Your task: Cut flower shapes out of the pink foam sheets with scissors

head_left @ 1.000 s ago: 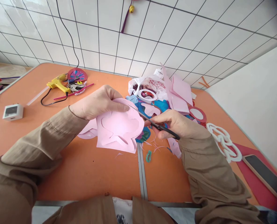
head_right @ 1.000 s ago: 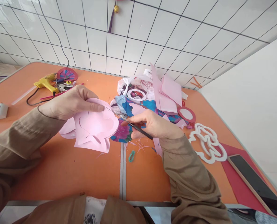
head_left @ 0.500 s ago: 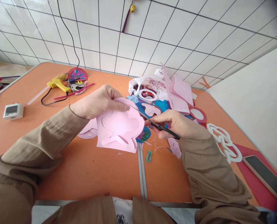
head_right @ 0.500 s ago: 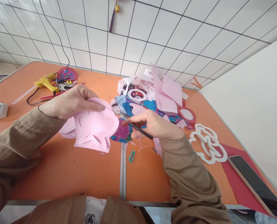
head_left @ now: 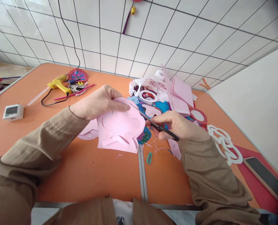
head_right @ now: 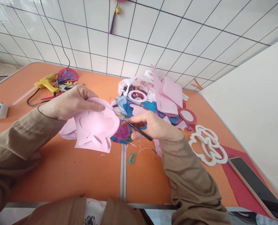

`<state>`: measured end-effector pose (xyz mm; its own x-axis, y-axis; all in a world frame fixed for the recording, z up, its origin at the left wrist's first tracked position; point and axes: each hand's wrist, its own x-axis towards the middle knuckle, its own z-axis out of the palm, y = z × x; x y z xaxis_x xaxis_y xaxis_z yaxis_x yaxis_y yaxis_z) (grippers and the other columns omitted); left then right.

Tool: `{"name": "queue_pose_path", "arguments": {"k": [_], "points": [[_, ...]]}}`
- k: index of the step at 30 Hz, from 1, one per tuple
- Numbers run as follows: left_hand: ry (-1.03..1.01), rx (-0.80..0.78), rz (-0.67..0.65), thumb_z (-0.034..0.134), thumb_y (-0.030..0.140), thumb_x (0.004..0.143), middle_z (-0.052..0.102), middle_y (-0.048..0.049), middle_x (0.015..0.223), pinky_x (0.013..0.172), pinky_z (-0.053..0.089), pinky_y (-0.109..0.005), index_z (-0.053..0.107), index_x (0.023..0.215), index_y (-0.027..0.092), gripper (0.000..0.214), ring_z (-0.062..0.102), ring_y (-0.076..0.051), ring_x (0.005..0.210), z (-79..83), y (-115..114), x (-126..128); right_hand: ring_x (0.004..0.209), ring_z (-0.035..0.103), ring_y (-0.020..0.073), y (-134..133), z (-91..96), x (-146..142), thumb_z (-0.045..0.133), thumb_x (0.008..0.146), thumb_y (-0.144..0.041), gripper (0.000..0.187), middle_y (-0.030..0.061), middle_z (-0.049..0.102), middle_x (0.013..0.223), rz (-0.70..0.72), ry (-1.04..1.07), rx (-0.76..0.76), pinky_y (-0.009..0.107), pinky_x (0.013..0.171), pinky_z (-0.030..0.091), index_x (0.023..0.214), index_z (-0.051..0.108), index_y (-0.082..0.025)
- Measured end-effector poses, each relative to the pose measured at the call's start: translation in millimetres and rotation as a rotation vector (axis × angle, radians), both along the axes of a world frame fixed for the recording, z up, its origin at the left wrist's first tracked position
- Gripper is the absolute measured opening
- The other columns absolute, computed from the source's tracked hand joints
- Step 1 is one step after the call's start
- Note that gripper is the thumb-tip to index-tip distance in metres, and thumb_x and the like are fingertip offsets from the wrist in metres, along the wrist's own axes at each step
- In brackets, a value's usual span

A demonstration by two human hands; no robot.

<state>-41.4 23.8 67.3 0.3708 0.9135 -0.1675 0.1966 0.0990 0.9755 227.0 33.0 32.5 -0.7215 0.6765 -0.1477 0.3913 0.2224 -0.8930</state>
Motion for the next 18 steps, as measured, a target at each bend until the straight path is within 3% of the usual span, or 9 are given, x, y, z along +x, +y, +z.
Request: {"name": "queue_pose_path", "arguments": {"k": [10, 18], "points": [[-0.003, -0.014, 0.028, 0.076, 0.017, 0.068, 0.06, 0.0007, 0.048, 0.038, 0.038, -0.017, 0.064, 0.051, 0.013, 0.021, 0.051, -0.007, 0.042, 1.2, -1.7, 0.9, 0.064, 0.051, 0.0147, 0.1, -3.1, 1.9, 0.085, 0.055, -0.06, 0.069, 0.0033, 0.059, 0.071, -0.065, 0.008, -0.089, 0.03, 0.06, 0.045, 0.1, 0.075, -0.009], [-0.003, -0.019, 0.04, 0.073, 0.016, 0.071, 0.061, -0.0001, 0.049, 0.038, 0.039, -0.016, 0.066, 0.055, 0.013, 0.018, 0.053, -0.008, 0.042, 0.2, -1.7, 1.0, 0.067, 0.052, 0.016, 1.1, -5.8, 2.8, 0.086, 0.054, -0.057, 0.067, 0.004, 0.061, 0.073, -0.068, 0.015, -0.078, 0.028, 0.059, 0.042, 0.102, 0.077, -0.013]]}}
